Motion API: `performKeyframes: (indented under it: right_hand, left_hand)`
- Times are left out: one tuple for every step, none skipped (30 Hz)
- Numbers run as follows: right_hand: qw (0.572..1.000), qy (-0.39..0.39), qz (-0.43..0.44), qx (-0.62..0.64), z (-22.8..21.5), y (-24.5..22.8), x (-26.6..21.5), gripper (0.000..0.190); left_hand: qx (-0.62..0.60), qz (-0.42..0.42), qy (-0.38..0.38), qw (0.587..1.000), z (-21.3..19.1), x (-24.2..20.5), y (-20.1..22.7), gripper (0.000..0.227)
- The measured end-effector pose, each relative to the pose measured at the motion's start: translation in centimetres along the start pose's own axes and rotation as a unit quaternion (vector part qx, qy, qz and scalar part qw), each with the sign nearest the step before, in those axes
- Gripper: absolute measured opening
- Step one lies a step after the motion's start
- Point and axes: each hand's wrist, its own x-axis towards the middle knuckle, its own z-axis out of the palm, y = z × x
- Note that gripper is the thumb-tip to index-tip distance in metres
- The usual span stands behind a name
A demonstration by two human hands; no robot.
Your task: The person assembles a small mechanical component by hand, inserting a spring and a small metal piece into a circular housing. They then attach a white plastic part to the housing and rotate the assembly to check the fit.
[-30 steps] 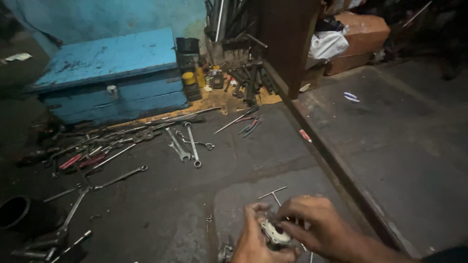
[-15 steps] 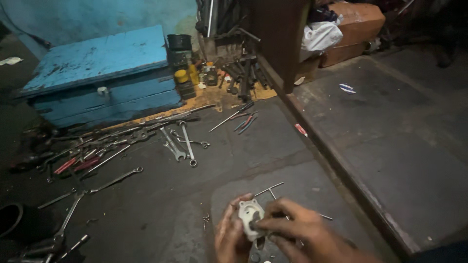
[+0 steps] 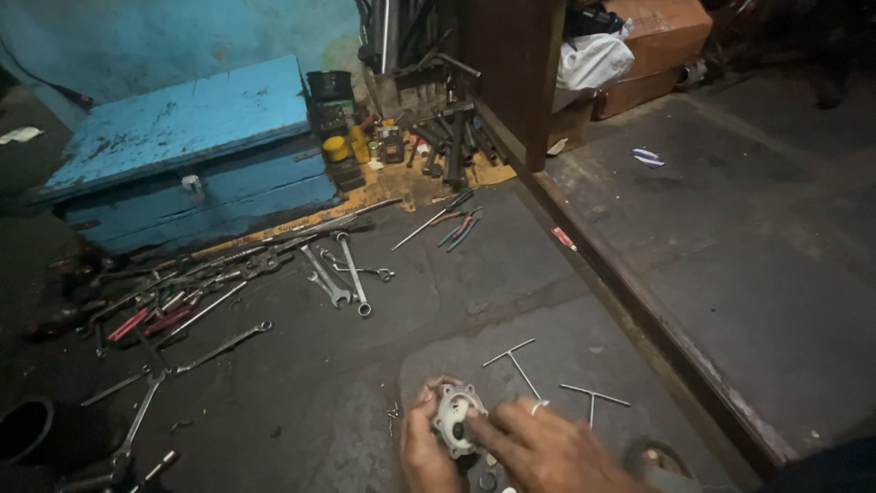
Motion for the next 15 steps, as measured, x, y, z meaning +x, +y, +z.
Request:
performKeyframes:
  right_hand:
    - [0.998,0.003,0.026,0.058,0.7,-0.2,-0.2,0.045]
    - [0.992,0.006,0.052,0.115,1.1,-0.3,-0.2,0.041]
    - [0.966,-0.024,0.166,0.199,1.3,-0.1,-0.1,0.034]
    - [0.918,-0.054,0.276,0.279,1.6,0.1,0.2,0.026]
    - [0.852,-0.085,0.379,0.351,1.7,0.3,0.5,0.019]
    - [0.808,-0.063,0.438,0.389,1.9,0.4,0.8,0.015]
    - [0.757,-0.041,0.495,0.425,2.0,0.5,1.0,0.012]
    - [0.700,-0.018,0.549,0.457,2.1,0.7,1.1,0.011]
    - [0.727,-0.005,0.520,0.447,2.0,1.0,1.2,0.010]
    - [0.754,0.009,0.491,0.437,1.9,1.5,1.4,0.009]
    - [0.778,0.023,0.459,0.428,1.8,1.7,1.6,0.008]
    - [0.834,0.035,0.410,0.367,1.5,1.6,1.7,0.009]
    - [0.882,0.050,0.358,0.303,0.9,1.6,1.7,0.010]
    - [0.921,0.065,0.303,0.235,0.3,1.7,1.8,0.012]
    - [0.947,0.091,0.243,0.192,-0.1,1.9,2.1,0.012]
  left_hand:
    - [0.163,0.152,-0.024,0.974,-0.3,-0.2,0.1,0.035]
    - [0.319,0.296,-0.048,0.899,-0.5,-0.6,0.2,0.032]
    - [0.457,0.426,-0.070,0.778,-0.5,-0.8,0.3,0.032]
    - [0.364,0.343,-0.078,0.862,-0.1,-0.6,0.2,0.034]
    - [0.261,0.253,-0.086,0.927,0.6,-0.2,-0.1,0.039]
    - [0.153,0.157,-0.092,0.971,1.2,0.1,-0.2,0.044]
    - [0.155,0.142,-0.086,0.974,1.6,-0.1,-0.1,0.043]
    - [0.158,0.128,-0.080,0.976,1.9,-0.5,0.0,0.043]
    - [0.160,0.112,-0.073,0.978,2.3,-0.7,0.0,0.042]
    - [0.139,0.101,-0.057,0.983,2.8,-0.7,-0.2,0.042]
    - [0.119,0.090,-0.040,0.988,3.3,-0.7,-0.4,0.042]
    - [0.100,0.080,-0.023,0.992,3.4,-0.8,-0.6,0.042]
    - [0.095,0.057,-0.012,0.994,3.5,-0.7,-0.6,0.042]
    - [0.091,0.034,0.000,0.995,3.5,-0.3,-0.7,0.041]
    - [0.086,0.010,0.010,0.996,3.6,0.0,-1.0,0.041]
